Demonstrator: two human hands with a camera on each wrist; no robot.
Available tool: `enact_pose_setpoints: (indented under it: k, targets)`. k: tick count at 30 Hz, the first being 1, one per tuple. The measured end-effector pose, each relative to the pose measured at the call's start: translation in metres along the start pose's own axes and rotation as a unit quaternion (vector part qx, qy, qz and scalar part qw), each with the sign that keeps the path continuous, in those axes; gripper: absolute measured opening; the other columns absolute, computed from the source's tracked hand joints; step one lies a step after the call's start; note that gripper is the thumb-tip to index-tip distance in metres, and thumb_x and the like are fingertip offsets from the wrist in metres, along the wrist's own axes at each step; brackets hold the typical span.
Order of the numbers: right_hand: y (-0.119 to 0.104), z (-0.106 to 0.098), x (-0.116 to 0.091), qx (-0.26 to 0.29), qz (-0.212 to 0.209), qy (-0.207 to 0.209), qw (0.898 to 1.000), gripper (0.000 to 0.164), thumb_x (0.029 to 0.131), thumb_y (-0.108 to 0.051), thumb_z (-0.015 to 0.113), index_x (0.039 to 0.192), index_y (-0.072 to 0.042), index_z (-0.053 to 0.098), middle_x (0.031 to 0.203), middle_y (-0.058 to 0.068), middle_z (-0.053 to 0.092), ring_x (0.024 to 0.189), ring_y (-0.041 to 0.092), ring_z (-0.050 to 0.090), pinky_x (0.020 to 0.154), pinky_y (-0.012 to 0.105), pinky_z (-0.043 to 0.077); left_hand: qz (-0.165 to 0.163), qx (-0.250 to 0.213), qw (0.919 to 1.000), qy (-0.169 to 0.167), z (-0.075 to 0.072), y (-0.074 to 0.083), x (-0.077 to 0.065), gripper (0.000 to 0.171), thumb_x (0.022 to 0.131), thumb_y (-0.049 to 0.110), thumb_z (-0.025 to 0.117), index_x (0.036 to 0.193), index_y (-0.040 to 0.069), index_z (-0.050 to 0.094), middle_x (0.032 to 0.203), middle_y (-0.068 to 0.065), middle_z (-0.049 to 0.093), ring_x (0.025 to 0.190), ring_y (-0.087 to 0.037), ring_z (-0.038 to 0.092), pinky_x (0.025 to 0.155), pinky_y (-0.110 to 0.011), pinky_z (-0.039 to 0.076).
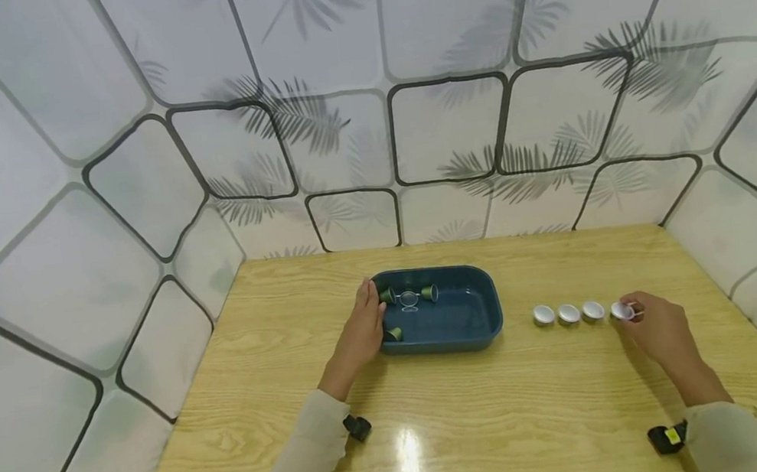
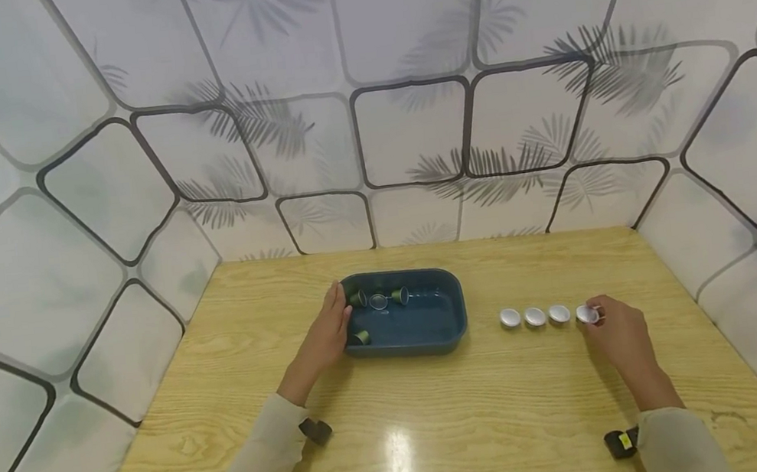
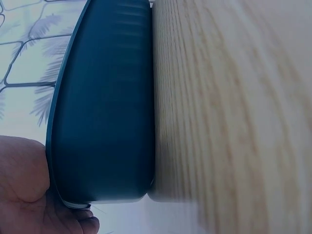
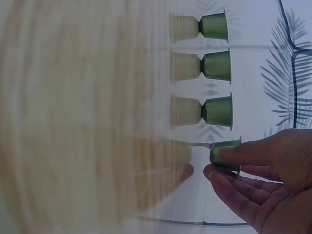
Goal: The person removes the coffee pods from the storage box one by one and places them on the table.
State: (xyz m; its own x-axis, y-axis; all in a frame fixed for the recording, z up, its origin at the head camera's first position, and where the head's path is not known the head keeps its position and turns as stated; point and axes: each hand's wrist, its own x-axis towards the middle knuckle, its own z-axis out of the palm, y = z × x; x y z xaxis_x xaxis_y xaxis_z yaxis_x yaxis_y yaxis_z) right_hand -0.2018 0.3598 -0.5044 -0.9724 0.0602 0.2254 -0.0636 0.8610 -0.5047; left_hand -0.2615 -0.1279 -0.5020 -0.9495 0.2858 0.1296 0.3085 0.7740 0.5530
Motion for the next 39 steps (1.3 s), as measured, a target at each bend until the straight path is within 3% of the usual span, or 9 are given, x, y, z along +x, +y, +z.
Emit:
enact_pose_setpoints:
  k: [10, 21, 39]
  targets:
    - [0.0013, 0.0016, 0.0073, -0.017, -0.005, -0.015, 1.000, 0.029, 0.085, 0.001, 0.073, 0.109, 0.015, 0.063, 0.094, 0.035, 0.068, 0.082, 0.048, 0.067, 0.067, 0.058, 0.053, 0.003, 0.002, 1.0000, 0.001, -0.0006, -0.0016, 0.0009, 0.058, 0.113, 0.021, 0.035, 0.158, -0.009, 0.013, 0.168, -0.022, 0.006, 0.154, -0.034, 0.013, 0.120, -0.047, 0.025]
    - [0.0011, -0.0001, 0.0089, -0.018, 0.013, -0.046, 0.999, 0.032, 0.086, 0.000, 0.072, 0.111, 0.016, 0.060, 0.093, 0.035, 0.068, 0.084, 0.050, 0.066, 0.068, 0.058, 0.053, 0.008, 0.007, 0.9999, 0.003, -0.0025, -0.0001, 0.0004, 0.058, 0.113, 0.022, 0.034, 0.157, -0.011, 0.016, 0.167, -0.025, 0.009, 0.153, -0.036, 0.016, 0.120, -0.048, 0.027]
    - [0.0014, 0.0006, 0.0095, -0.018, 0.013, -0.057, 0.998, 0.039, 0.085, 0.002, 0.073, 0.117, 0.018, 0.056, 0.096, 0.037, 0.066, 0.087, 0.051, 0.065, 0.069, 0.058, 0.053, 0.002, 0.007, 1.0000, -0.001, 0.0010, -0.0029, 0.0015, 0.058, 0.113, 0.022, 0.034, 0.159, -0.008, 0.013, 0.168, -0.022, 0.007, 0.154, -0.034, 0.014, 0.120, -0.047, 0.027]
